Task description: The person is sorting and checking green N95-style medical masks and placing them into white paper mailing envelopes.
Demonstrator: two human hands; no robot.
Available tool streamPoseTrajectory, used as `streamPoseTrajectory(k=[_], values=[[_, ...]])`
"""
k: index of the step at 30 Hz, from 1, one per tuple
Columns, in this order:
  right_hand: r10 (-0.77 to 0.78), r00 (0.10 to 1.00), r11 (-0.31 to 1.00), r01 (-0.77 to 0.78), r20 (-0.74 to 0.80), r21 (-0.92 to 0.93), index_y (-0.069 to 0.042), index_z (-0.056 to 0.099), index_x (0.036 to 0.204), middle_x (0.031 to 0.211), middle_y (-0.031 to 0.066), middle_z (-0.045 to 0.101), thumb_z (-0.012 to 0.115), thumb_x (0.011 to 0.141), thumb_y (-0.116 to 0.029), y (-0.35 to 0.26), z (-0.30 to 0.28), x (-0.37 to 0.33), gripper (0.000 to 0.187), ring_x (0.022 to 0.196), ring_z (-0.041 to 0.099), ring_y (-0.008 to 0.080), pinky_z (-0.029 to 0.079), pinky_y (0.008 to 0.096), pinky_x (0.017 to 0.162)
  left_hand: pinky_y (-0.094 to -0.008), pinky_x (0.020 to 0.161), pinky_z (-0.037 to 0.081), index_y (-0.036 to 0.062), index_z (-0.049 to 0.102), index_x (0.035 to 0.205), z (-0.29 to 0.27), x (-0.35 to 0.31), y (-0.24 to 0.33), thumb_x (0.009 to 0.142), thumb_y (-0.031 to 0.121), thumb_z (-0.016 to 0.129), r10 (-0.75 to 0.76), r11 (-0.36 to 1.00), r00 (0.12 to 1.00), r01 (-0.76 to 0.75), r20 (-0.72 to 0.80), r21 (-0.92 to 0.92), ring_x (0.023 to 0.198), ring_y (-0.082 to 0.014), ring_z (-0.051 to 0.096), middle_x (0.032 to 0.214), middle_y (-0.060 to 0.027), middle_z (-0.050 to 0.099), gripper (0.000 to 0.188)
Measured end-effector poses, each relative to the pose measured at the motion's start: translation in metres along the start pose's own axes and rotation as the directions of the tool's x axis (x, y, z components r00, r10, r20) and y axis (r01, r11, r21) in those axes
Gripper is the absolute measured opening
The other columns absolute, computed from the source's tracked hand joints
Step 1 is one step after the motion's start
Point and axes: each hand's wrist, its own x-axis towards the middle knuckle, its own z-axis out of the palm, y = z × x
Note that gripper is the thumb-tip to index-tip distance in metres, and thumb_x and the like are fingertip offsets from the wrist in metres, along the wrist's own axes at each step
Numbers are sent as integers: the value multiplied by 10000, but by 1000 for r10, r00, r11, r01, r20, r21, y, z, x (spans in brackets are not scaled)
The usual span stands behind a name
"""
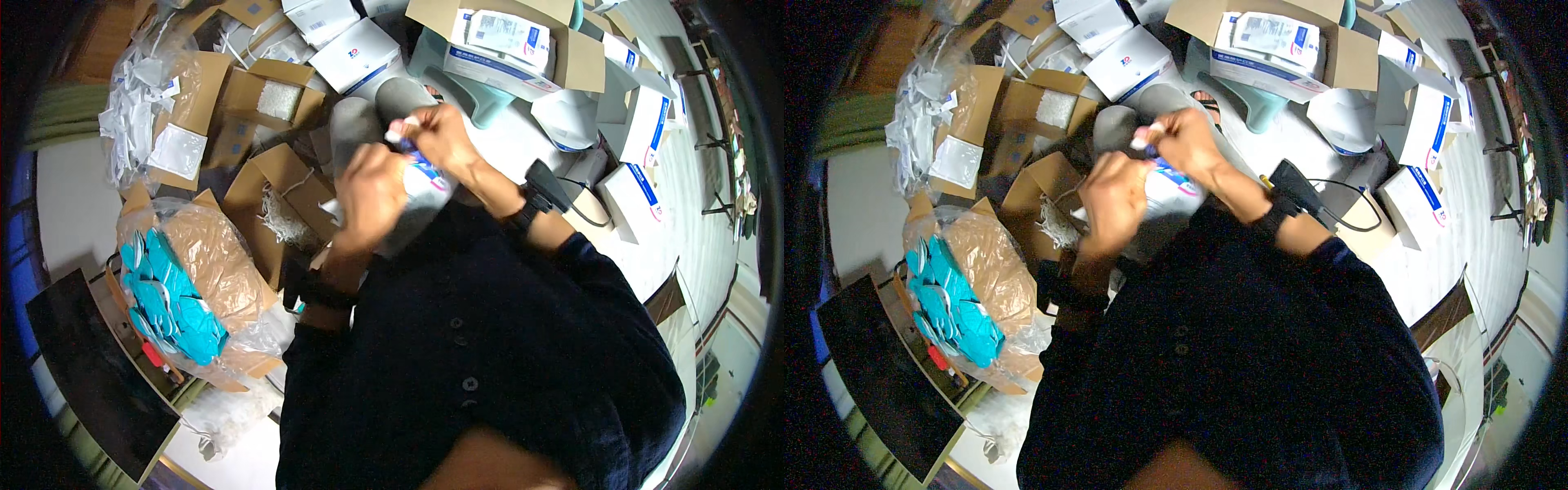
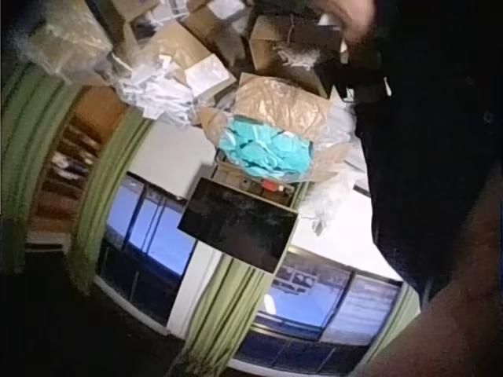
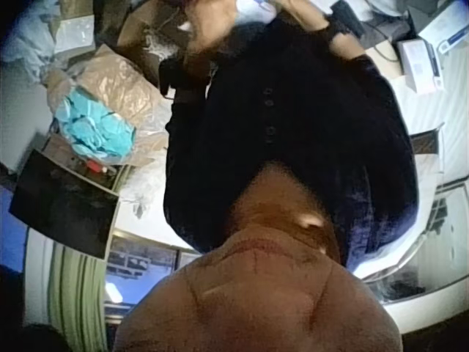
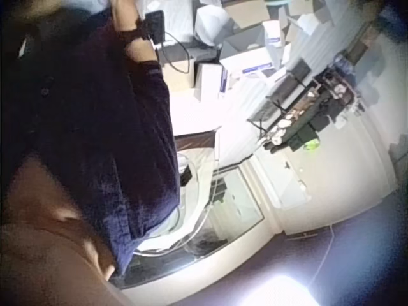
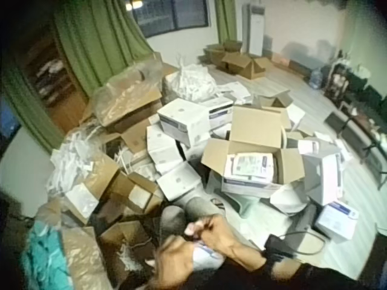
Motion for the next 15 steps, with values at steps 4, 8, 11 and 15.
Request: streamPoseTrajectory(k=[4,8,11,15], values=[[140,960,988,-151,-243,-28,4,698,687,584,32,602,759,799,-233,46,-31,45,269,501,479,99,409,308,473,-318,536,428,8,642,797,-10,8,48,725,22,697,172,971,982,-182,-77,-153,597,-240,525,676,-72,543,91],[394,899,898,-330,-194,292,33,677,793,661,50,602,731,836,-174,32,-45,44,218,530,497,125,405,288,470,-307,485,416,4,688,823,-30,-7,56,694,-11,735,83,932,963,-166,-256,-323,542,-202,539,700,-89,612,138],[351,934,917,-327,-68,230,27,664,883,759,49,616,706,850,-136,44,-45,39,172,623,529,117,430,270,542,-272,594,426,-1,663,824,-32,-15,39,814,60,684,-348,898,907,249,-238,-364,646,-143,550,719,-62,605,65],[240,969,966,-233,53,-111,29,634,1059,873,60,639,630,882,-93,63,-62,44,215,726,568,110,462,251,621,-251,640,419,-37,635,838,1,-28,-30,894,142,633,-725,576,689,621,20,-531,681,-86,502,717,-26,580,187]])
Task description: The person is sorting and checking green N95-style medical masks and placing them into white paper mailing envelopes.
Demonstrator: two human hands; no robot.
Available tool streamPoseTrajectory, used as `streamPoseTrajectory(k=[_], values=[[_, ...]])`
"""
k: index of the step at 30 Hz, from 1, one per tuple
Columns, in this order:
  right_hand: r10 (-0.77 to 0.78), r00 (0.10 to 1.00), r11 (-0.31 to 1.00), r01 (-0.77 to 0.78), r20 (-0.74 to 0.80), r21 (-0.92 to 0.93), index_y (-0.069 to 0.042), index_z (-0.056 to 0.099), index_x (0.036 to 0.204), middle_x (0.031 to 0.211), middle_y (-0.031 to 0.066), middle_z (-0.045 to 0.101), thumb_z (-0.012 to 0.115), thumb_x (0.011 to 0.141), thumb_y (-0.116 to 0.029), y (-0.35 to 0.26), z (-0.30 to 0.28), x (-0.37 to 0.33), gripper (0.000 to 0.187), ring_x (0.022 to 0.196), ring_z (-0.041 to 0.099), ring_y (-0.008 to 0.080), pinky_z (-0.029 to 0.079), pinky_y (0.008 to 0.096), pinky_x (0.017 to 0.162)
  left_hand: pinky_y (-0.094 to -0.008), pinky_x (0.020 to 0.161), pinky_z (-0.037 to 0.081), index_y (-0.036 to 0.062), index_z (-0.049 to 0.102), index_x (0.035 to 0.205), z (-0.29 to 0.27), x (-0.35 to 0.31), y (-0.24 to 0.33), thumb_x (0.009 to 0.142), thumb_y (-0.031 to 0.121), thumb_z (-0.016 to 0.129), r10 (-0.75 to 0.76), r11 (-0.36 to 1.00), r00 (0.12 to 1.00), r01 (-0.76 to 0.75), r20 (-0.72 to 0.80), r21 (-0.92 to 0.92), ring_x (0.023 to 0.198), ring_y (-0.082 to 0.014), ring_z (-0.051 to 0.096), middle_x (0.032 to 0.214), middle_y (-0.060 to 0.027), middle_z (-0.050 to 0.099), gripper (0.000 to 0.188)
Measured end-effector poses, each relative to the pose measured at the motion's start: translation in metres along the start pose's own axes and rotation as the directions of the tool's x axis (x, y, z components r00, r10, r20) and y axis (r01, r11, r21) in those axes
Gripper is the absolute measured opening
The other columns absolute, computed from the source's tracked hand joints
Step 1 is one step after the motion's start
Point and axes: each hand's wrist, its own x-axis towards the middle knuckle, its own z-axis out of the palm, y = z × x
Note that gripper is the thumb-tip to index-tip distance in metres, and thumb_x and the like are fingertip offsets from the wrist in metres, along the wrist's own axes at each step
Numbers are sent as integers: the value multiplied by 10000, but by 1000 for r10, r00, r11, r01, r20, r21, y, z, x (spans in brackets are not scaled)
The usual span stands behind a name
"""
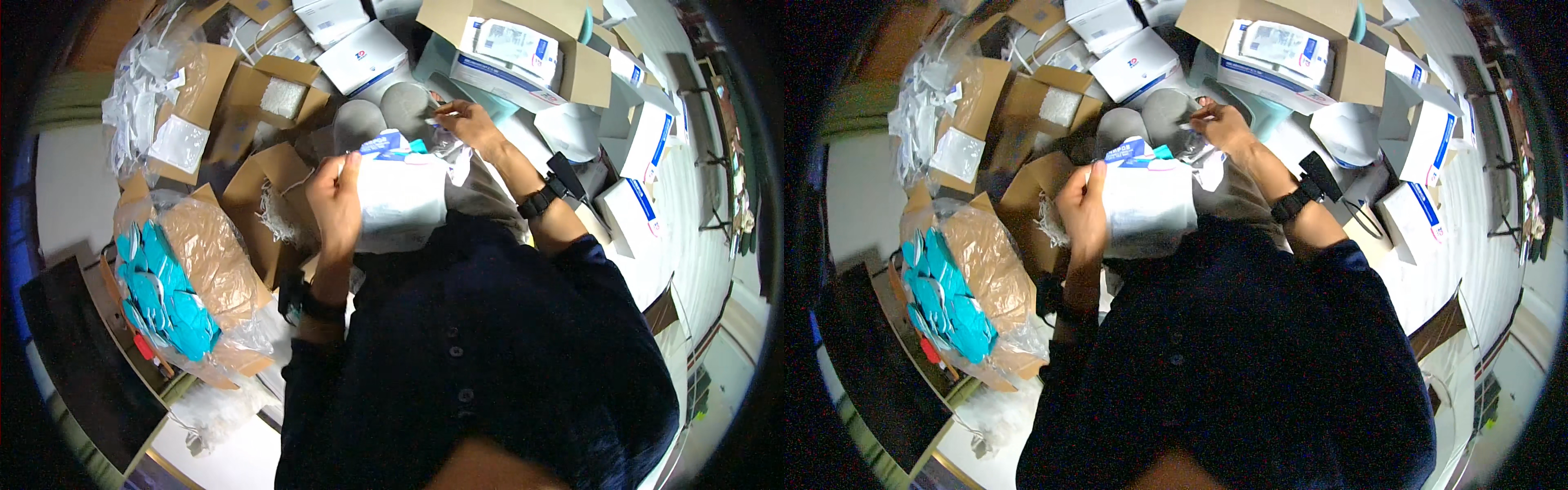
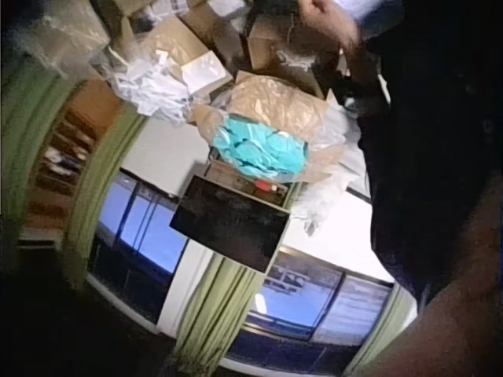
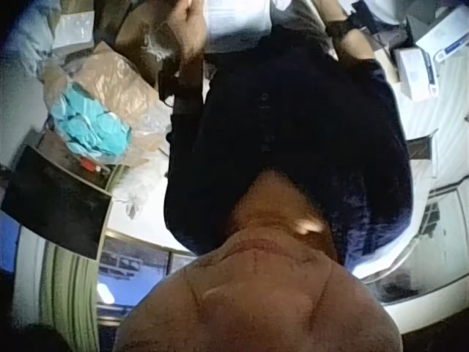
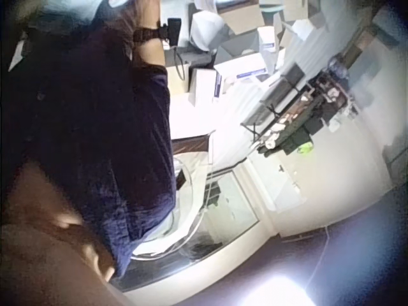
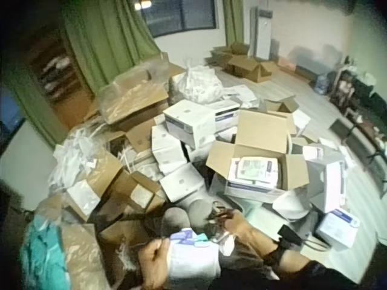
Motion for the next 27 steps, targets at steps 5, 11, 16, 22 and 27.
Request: streamPoseTrajectory(k=[5,11,16,22,27], values=[[-499,858,761,365,-124,-535,-43,619,1138,1108,101,617,654,831,-129,-18,1,-16,321,1018,567,259,442,358,872,-293,641,441,-22,633,877,-9,17,-59,944,224,555,-75,996,997,73,30,51,669,-115,528,711,-76,617,267],[-831,489,231,738,266,-634,-107,606,1182,1270,101,548,617,862,-300,-71,20,-75,374,1201,480,298,362,456,994,-339,618,452,-18,642,838,-12,35,-80,915,266,578,-64,963,996,44,67,265,617,-184,572,692,-136,642,302],[-707,456,48,793,540,-607,-75,503,1301,1323,107,511,677,792,-368,-42,72,-109,612,1229,469,280,347,461,1032,-319,584,448,-27,660,823,-18,50,-114,903,286,624,-357,909,930,324,90,264,609,-140,551,714,-50,654,326],[-729,448,136,836,518,-531,-33,594,1184,1169,137,614,712,774,-197,-50,65,-103,457,1058,600,267,496,381,877,-331,703,464,-3,597,1029,-28,23,-54,914,304,592,-261,926,912,330,317,-186,798,-210,599,932,-114,628,328],[-677,724,701,689,130,-187,24,633,1079,1012,169,678,620,905,-142,-60,50,-101,240,894,661,255,506,310,796,-340,957,452,-4,505,1281,-23,25,-42,852,757,350,-601,743,734,659,315,-118,1062,-256,600,1127,-190,628,887]])
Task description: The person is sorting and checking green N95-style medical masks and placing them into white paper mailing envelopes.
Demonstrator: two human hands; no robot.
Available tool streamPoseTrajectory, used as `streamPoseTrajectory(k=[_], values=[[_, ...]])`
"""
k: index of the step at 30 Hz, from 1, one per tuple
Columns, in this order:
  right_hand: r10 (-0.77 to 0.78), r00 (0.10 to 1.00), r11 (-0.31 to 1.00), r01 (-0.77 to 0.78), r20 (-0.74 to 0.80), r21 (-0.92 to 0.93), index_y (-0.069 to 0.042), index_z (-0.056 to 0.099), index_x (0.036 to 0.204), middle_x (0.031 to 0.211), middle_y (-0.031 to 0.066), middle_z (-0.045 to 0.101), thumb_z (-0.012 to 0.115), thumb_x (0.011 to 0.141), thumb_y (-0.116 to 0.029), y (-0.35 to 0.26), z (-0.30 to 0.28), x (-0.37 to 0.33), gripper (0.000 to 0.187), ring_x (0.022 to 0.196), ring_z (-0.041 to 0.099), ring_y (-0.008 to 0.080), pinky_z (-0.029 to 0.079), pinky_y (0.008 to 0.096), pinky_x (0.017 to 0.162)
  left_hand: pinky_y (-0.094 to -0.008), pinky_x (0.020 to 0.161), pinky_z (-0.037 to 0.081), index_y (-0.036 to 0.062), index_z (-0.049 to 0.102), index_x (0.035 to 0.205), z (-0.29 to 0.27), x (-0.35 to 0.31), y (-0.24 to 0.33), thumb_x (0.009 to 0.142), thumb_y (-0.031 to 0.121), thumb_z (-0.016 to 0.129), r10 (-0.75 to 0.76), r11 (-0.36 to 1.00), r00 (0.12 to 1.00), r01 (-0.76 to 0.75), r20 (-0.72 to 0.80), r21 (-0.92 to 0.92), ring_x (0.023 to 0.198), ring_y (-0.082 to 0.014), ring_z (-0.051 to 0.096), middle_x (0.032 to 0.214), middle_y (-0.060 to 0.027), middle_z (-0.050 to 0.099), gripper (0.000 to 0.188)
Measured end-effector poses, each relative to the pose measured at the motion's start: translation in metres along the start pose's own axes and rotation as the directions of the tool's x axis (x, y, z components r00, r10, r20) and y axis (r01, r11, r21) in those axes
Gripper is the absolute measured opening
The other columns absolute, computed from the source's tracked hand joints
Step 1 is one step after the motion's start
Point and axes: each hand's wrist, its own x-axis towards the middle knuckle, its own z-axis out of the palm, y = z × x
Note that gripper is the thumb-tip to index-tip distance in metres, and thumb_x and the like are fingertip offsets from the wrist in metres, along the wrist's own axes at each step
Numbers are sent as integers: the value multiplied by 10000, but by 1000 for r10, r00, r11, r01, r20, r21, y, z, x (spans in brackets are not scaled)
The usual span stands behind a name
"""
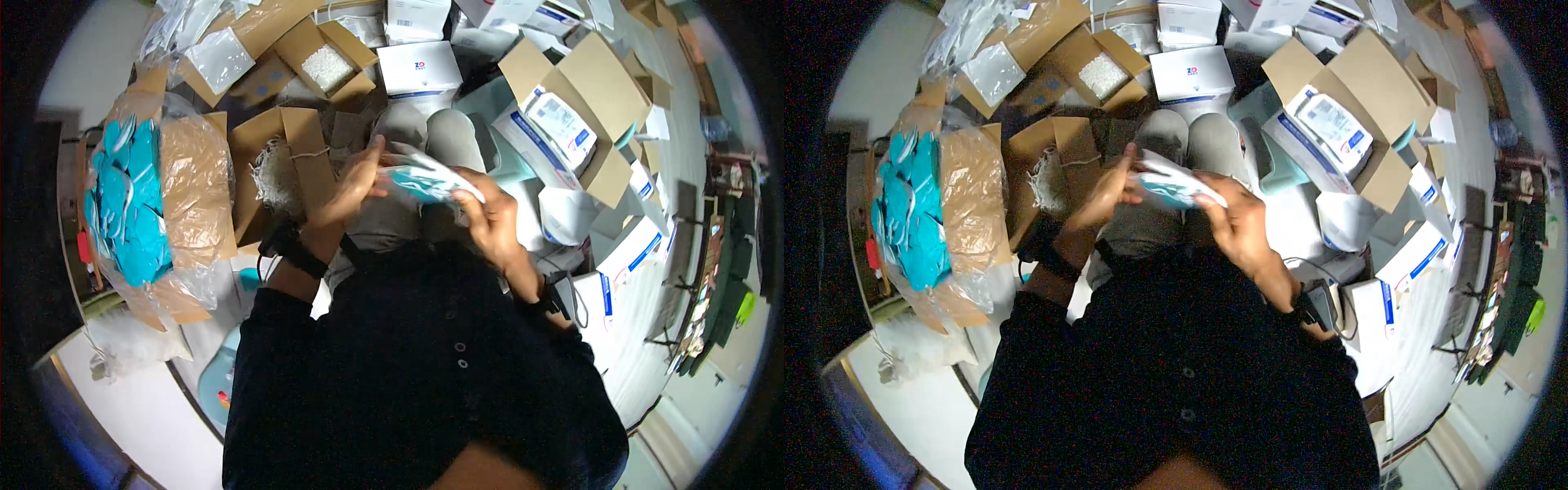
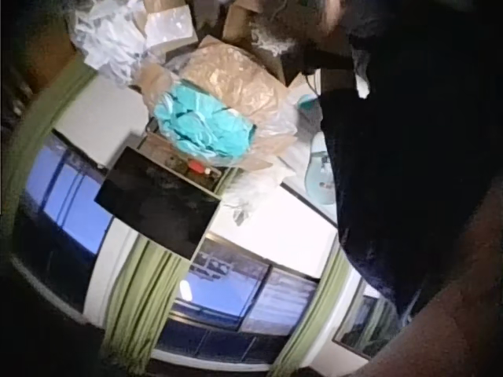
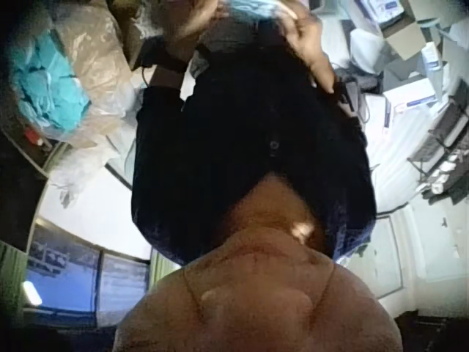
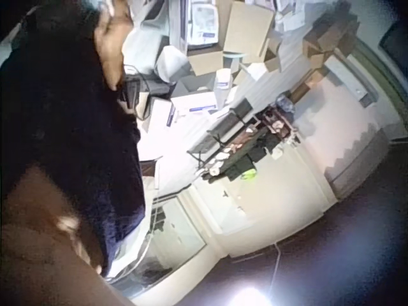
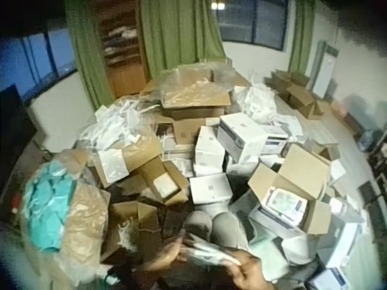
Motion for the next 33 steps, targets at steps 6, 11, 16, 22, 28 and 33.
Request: streamPoseTrajectory(k=[6,11,16,22,28,33], values=[[212,965,962,-178,-157,205,11,609,1117,958,19,641,599,931,-127,-2,-37,-1,232,873,549,97,430,236,797,-357,940,444,-20,508,1249,35,-1,-2,921,673,317,274,852,958,-202,82,-482,1042,-248,604,1185,-169,596,790],[336,901,864,-178,-276,471,-12,548,1189,1000,42,631,589,944,-145,19,-54,2,282,894,558,100,441,238,802,-354,787,530,56,479,1272,50,-11,2,980,421,470,428,799,904,-367,22,-477,1008,-199,610,1163,-119,583,467],[449,851,741,-185,-273,645,-1,551,1164,1024,70,642,555,958,-129,35,-52,-3,242,884,603,133,486,271,795,-258,699,554,22,525,1012,65,-28,11,859,-50,616,627,661,757,-642,-185,-388,943,-160,596,1101,-101,579,193],[486,828,708,-185,-280,682,-6,546,1150,1006,65,635,539,964,-125,40,-46,-9,222,873,607,135,499,288,790,-266,716,494,22,627,930,63,-37,17,821,60,707,859,490,436,-852,-269,182,861,-138,589,977,-87,606,140],[488,838,755,-265,-244,599,-23,575,1130,977,34,640,601,939,-178,42,-36,-14,248,878,573,107,448,243,789,-258,659,429,30,691,851,70,-33,9,718,137,813,826,564,527,-783,-202,262,743,-128,540,859,-50,589,210],[434,844,796,-195,-315,573,-20,572,1121,973,34,635,583,944,-138,43,-35,-16,213,856,571,102,458,248,777,-225,600,379,32,631,841,64,-35,6,797,93,745,732,674,663,-739,-161,20,695,-53,445,804,21,553,137]])
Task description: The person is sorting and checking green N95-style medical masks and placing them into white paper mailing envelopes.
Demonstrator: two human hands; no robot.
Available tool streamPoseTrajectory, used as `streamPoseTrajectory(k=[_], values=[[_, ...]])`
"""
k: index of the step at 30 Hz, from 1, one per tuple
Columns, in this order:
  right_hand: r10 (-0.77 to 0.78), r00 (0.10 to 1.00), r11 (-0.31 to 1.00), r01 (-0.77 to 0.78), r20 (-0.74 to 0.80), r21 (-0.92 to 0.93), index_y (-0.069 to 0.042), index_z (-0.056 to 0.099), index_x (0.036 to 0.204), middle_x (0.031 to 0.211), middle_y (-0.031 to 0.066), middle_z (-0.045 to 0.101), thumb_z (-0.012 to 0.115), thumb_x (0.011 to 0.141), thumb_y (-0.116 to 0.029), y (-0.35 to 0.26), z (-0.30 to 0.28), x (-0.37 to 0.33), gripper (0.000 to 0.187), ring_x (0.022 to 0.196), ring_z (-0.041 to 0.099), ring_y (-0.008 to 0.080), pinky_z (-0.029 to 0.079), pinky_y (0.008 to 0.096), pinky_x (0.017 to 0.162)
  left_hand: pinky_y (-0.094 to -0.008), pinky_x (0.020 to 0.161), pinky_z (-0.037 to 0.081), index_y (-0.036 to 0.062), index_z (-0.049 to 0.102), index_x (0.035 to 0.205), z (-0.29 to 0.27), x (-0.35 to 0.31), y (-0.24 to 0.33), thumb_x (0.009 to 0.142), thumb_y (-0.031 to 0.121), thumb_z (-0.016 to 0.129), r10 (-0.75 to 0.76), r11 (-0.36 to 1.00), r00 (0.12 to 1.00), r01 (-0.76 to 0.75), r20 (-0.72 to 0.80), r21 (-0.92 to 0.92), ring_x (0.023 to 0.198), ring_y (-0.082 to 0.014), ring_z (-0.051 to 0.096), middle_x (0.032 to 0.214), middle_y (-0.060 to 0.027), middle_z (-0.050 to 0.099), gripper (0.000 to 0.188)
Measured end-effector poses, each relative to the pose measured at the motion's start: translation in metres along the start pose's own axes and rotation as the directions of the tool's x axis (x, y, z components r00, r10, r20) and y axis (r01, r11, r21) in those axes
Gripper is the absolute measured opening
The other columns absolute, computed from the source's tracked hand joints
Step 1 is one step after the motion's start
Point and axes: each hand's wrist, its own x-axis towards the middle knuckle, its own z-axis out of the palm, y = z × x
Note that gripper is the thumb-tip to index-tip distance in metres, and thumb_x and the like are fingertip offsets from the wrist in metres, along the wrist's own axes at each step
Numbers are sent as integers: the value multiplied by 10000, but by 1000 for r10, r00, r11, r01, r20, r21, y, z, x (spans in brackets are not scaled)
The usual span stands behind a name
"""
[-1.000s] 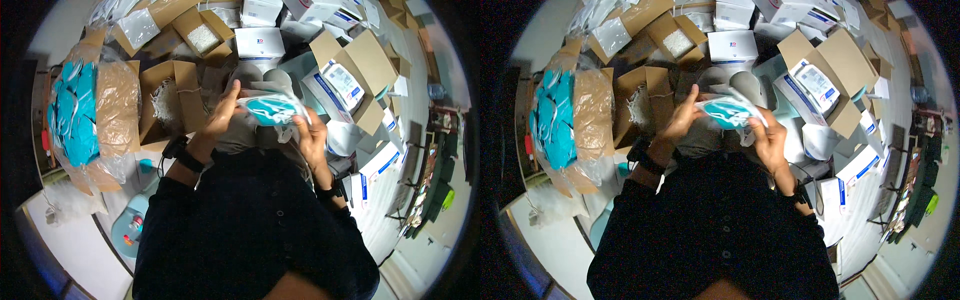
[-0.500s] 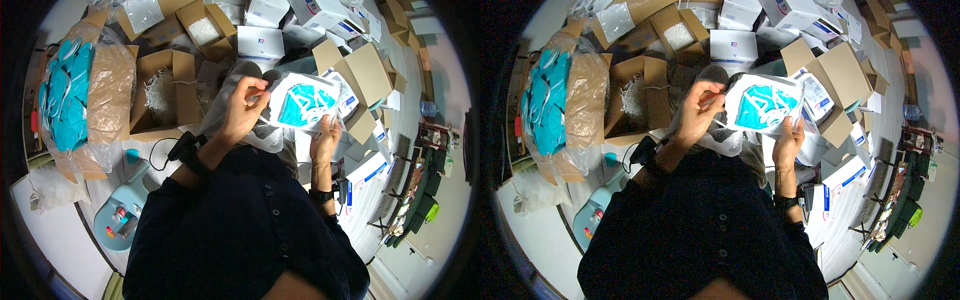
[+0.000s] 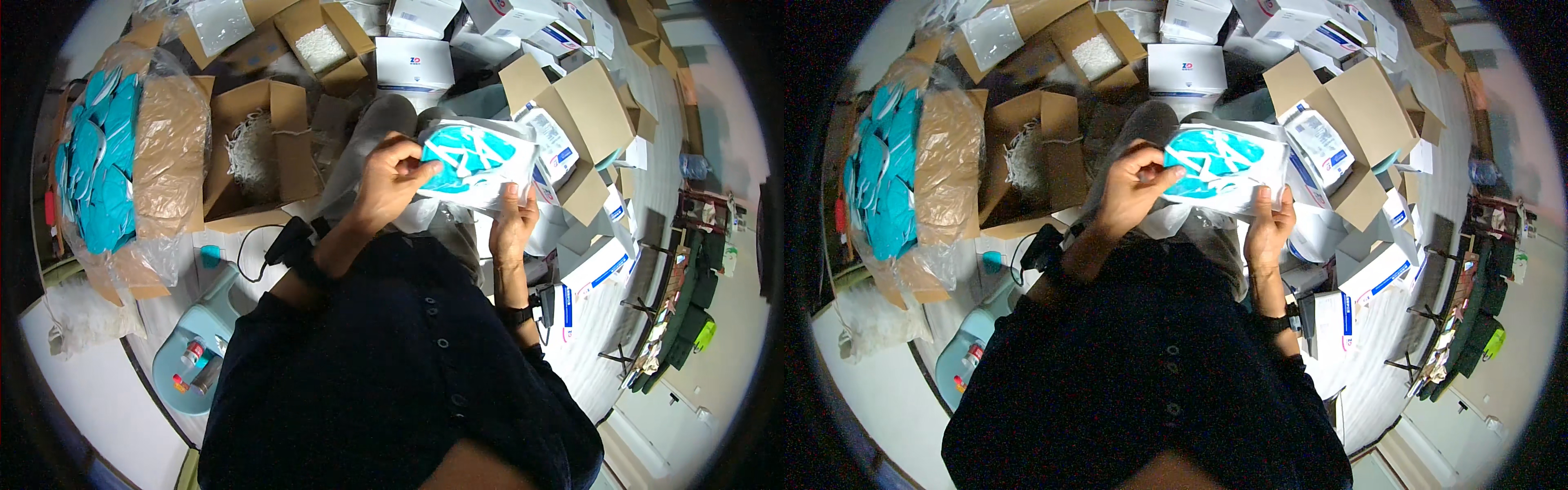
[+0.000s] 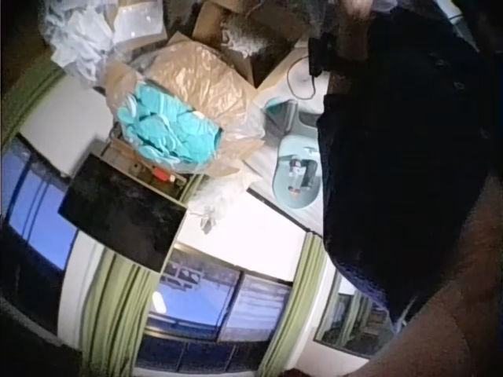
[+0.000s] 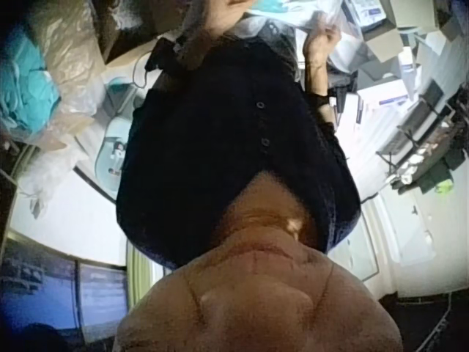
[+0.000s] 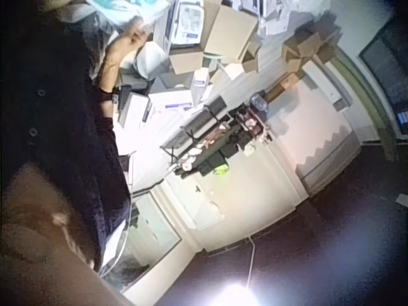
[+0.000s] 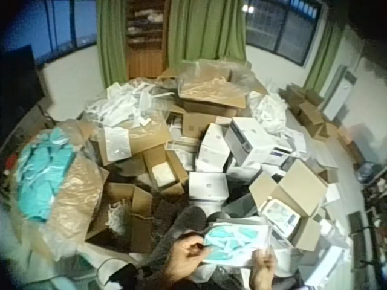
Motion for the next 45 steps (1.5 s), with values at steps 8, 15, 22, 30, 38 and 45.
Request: streamPoseTrajectory(k=[8,15,22,30,38,45], values=[[43,999,987,-40,-13,154,-29,574,1149,1030,50,645,547,950,-87,-1,-30,6,209,920,609,133,501,287,828,-251,766,470,32,588,956,-54,13,15,858,-47,470,-15,974,998,1,-59,-228,822,-124,617,863,-63,662,172],[75,997,971,-66,-33,231,-27,535,1201,1096,72,630,540,952,-92,-2,-31,12,257,1000,605,174,485,343,895,-186,632,399,52,652,940,-57,22,21,854,30,605,18,1000,999,-19,-46,-7,723,-56,548,805,9,620,101],[100,995,966,-93,-17,242,-25,541,1202,1088,78,635,551,947,-92,8,-47,11,264,985,612,169,501,335,874,-340,832,423,63,690,948,-35,18,19,774,181,742,344,811,852,-481,393,332,860,-244,585,924,-91,651,217],[72,996,991,-64,-61,119,-11,584,1142,1017,62,655,581,937,-98,12,-42,11,223,886,627,129,528,279,785,-377,732,423,34,564,871,-17,-14,-11,868,219,638,248,827,897,-392,366,402,806,-279,557,856,-122,561,199],[64,984,992,-45,-165,115,-5,576,1136,1004,67,657,588,933,-100,16,-53,16,224,872,632,148,534,295,790,-301,600,449,25,639,844,-34,-26,-23,923,237,581,239,914,968,-252,82,317,672,-193,576,745,-71,593,234],[71,997,962,-58,-39,267,-33,527,1189,1091,64,634,585,928,-106,5,-62,14,278,984,616,196,497,360,888,-216,500,388,18,691,761,-86,6,53,921,222,610,-49,991,993,35,111,126,563,-69,542,697,-32,622,272]])
